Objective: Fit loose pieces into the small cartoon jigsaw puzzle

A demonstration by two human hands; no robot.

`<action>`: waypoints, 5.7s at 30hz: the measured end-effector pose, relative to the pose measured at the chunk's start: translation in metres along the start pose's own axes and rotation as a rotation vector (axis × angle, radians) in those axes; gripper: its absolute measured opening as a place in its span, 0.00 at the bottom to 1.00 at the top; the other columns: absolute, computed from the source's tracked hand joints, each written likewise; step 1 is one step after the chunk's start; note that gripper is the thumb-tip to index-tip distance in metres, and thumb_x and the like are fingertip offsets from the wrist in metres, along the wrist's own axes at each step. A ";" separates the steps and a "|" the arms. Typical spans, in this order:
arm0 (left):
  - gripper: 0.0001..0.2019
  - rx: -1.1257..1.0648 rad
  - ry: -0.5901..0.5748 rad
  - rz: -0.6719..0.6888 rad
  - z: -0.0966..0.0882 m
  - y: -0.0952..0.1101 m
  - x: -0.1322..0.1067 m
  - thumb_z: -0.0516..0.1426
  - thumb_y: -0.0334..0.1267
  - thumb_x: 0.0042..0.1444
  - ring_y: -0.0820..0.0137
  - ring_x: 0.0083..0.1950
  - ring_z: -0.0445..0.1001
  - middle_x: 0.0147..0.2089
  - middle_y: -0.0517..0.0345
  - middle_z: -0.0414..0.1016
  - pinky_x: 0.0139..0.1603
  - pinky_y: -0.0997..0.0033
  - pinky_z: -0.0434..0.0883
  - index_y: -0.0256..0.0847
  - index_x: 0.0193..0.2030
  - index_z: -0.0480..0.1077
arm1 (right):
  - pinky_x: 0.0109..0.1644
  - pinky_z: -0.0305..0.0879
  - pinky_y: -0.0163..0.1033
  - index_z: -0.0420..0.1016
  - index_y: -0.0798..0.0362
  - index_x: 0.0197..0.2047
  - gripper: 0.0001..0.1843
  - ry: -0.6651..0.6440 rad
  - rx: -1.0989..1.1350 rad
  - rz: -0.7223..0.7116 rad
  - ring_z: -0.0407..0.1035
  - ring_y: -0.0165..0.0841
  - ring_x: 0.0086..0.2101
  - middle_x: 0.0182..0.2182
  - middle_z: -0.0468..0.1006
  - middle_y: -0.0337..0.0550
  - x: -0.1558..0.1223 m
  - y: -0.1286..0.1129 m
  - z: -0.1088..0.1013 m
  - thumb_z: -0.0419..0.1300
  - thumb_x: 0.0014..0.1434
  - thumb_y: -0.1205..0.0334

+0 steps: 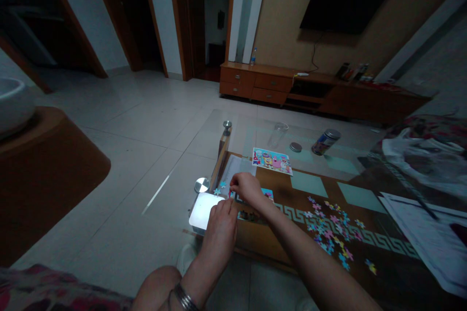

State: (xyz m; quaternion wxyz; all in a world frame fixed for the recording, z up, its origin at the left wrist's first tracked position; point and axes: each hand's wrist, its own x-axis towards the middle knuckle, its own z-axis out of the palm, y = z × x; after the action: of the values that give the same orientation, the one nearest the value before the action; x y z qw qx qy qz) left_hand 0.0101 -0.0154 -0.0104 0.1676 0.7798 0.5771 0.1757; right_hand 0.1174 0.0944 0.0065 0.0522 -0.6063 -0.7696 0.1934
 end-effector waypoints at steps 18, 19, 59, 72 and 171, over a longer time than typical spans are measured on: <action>0.16 -0.142 0.239 -0.006 0.002 -0.018 0.000 0.47 0.23 0.53 0.60 0.51 0.69 0.48 0.49 0.73 0.50 0.57 0.68 0.39 0.45 0.68 | 0.40 0.62 0.36 0.78 0.53 0.35 0.05 0.268 0.179 -0.059 0.72 0.35 0.35 0.33 0.80 0.44 -0.021 0.040 -0.033 0.62 0.53 0.68; 0.15 -0.143 0.288 -0.049 0.000 -0.022 0.001 0.47 0.23 0.53 0.60 0.49 0.69 0.45 0.49 0.73 0.48 0.57 0.68 0.40 0.44 0.67 | 0.40 0.63 0.36 0.77 0.54 0.34 0.05 0.290 0.208 -0.059 0.72 0.35 0.35 0.32 0.79 0.43 -0.028 0.048 -0.035 0.61 0.53 0.68; 0.23 0.013 -0.103 -0.087 -0.002 -0.036 0.030 0.43 0.34 0.62 0.62 0.53 0.72 0.55 0.41 0.72 0.52 0.65 0.67 0.33 0.63 0.54 | 0.48 0.62 0.38 0.75 0.54 0.47 0.17 0.131 0.160 0.103 0.70 0.38 0.45 0.44 0.73 0.49 -0.170 0.095 -0.001 0.51 0.57 0.72; 0.21 0.031 -0.029 -0.036 0.010 -0.040 0.028 0.47 0.30 0.58 0.65 0.52 0.71 0.51 0.51 0.74 0.53 0.67 0.66 0.42 0.58 0.64 | 0.47 0.62 0.37 0.74 0.53 0.45 0.16 0.130 0.154 0.092 0.69 0.37 0.43 0.44 0.73 0.48 -0.166 0.104 0.007 0.51 0.57 0.72; 0.16 0.089 -0.047 -0.110 0.001 -0.026 0.031 0.49 0.31 0.59 0.66 0.52 0.72 0.52 0.52 0.74 0.50 0.70 0.65 0.44 0.53 0.65 | 0.45 0.64 0.39 0.74 0.53 0.45 0.15 0.164 0.122 0.080 0.70 0.38 0.42 0.43 0.73 0.48 -0.163 0.107 0.014 0.51 0.57 0.71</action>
State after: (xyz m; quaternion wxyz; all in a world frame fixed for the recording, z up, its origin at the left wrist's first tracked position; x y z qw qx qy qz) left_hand -0.0031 0.0216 -0.0204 0.1560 0.7573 0.6223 0.1221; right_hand 0.2527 -0.0444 -0.0195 0.1438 -0.6460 -0.7248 0.1915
